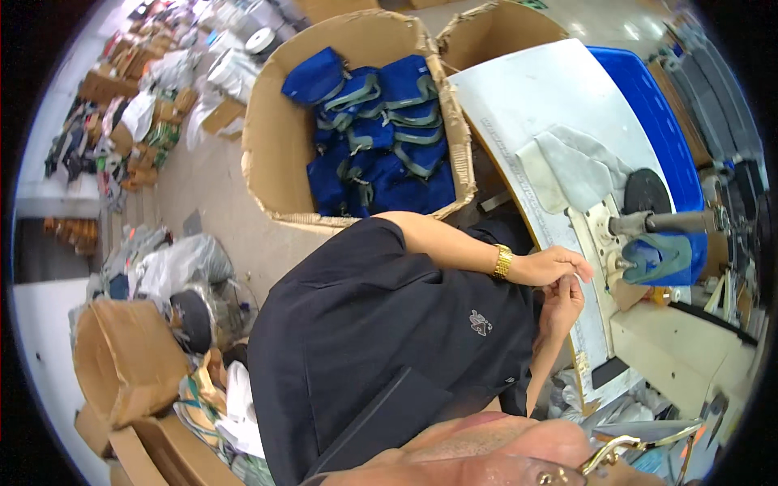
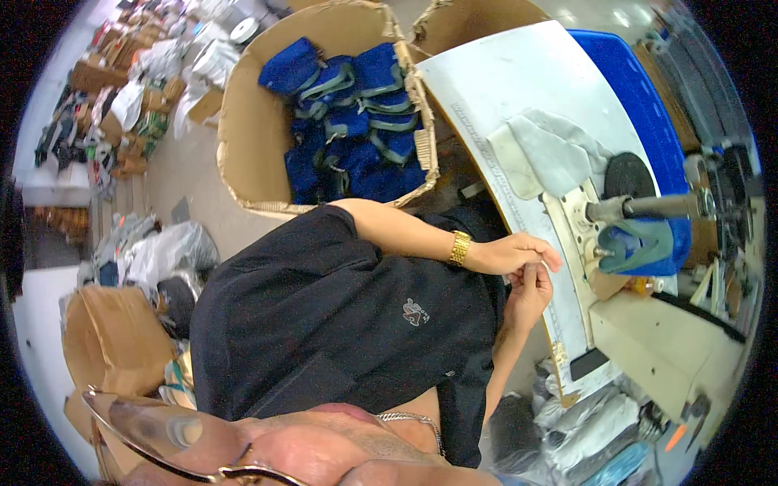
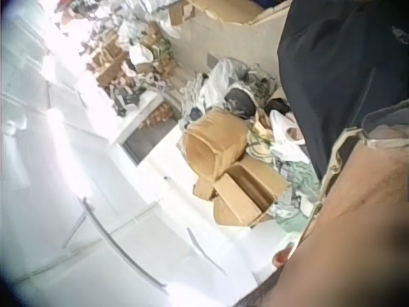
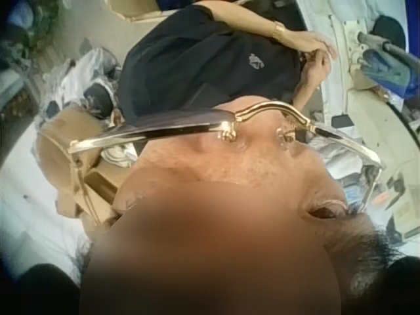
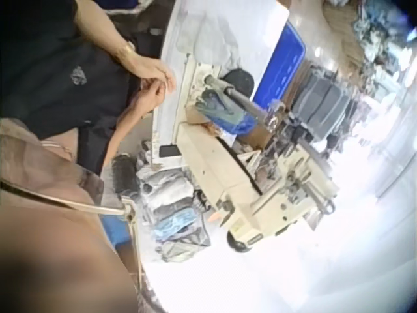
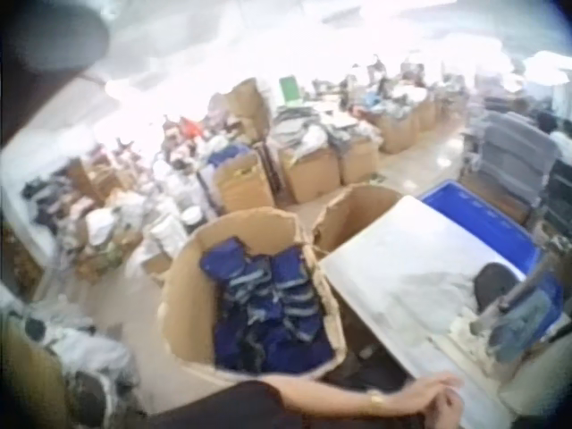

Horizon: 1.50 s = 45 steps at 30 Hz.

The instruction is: Sewing patches onto blue mesh caps using an industrial sewing machine.

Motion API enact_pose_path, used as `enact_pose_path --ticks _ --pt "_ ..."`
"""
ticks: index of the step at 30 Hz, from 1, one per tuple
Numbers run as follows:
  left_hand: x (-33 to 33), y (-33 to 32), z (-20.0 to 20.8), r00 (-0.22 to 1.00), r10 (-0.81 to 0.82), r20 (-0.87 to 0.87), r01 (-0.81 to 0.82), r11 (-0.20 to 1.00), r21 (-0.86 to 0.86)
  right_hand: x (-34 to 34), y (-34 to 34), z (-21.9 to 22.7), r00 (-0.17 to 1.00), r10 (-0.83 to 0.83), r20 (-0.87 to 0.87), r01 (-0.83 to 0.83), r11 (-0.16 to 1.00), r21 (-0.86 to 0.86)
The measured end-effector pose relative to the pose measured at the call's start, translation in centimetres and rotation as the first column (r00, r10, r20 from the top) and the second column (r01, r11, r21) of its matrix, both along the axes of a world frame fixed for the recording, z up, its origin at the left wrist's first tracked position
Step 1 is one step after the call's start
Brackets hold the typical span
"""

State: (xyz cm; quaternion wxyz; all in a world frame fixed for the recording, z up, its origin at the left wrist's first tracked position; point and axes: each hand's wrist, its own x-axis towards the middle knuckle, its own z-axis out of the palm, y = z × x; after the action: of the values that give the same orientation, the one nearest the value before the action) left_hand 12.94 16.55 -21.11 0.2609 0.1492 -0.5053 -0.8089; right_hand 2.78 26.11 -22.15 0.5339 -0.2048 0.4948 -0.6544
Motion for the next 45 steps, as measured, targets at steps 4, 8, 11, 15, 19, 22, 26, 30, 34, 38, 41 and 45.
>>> enact_pose_path --ticks 4,8,11,15,19,22,26,30,34,38,41,45 --pt "0.2 -1.0 0.1 0.997 0.081 0.002 -0.079 0.979 -0.186 -0.4 -1.6 -1.1 0.996 0.057 0.069 -0.052 0.996 -0.066" --pt "1.1 -1.6 0.8 0.985 0.173 -0.015 -0.169 0.932 -0.32 -0.5 -3.1 -1.5 0.993 0.112 0.042 -0.109 0.99 -0.086" --pt "1.6 -1.3 1.5 0.989 0.144 0.013 -0.138 0.968 -0.209 -0.5 -3.2 -1.6 0.993 0.111 0.038 -0.108 0.992 -0.068" --pt "0.8 -1.0 -0.3 0.982 0.187 0.021 -0.171 0.934 -0.315 -0.2 -2.8 -0.9 0.995 0.092 0.025 -0.091 0.994 -0.055" --pt "1.6 -1.0 0.6 0.966 0.23 0.118 -0.164 0.899 -0.406 -0.2 -2.0 0.1 1.0 0.004 -0.001 -0.004 0.996 -0.092" --pt "2.3 -1.6 -0.1 0.985 0.11 0.133 -0.061 0.943 -0.326 0.3 -1.3 0.8 0.98 -0.156 -0.124 0.154 0.988 -0.028" --pt "2.7 -2.8 -0.1 0.989 -0.01 0.146 -0.002 0.997 0.081 0.5 -2.3 1.8 0.903 -0.094 -0.419 0.155 0.981 0.114" --pt "2.3 -3.8 0.8 0.991 -0.078 0.112 0.065 0.991 0.119 0.4 -1.8 4.0 0.822 -0.14 -0.553 0.165 0.986 -0.003" --pt "1.2 -3.9 1.7 0.979 -0.183 0.093 0.178 0.982 0.067 0.2 -0.5 4.0 0.8 -0.22 -0.559 0.257 0.966 -0.012" --pt "1.3 -3.4 1.9 0.971 -0.22 0.098 0.211 0.973 0.088 0.6 0.5 3.9 0.775 -0.266 -0.573 0.29 0.956 -0.051" --pt "1.9 -3.4 1.7 0.97 -0.229 0.085 0.223 0.972 0.073 1.1 0.6 3.8 0.787 -0.274 -0.553 0.3 0.953 -0.046" --pt "2.4 -3.3 1.6 0.978 -0.184 0.097 0.179 0.982 0.054 1.2 0.8 4.2 0.774 -0.23 -0.59 0.299 0.954 0.021"
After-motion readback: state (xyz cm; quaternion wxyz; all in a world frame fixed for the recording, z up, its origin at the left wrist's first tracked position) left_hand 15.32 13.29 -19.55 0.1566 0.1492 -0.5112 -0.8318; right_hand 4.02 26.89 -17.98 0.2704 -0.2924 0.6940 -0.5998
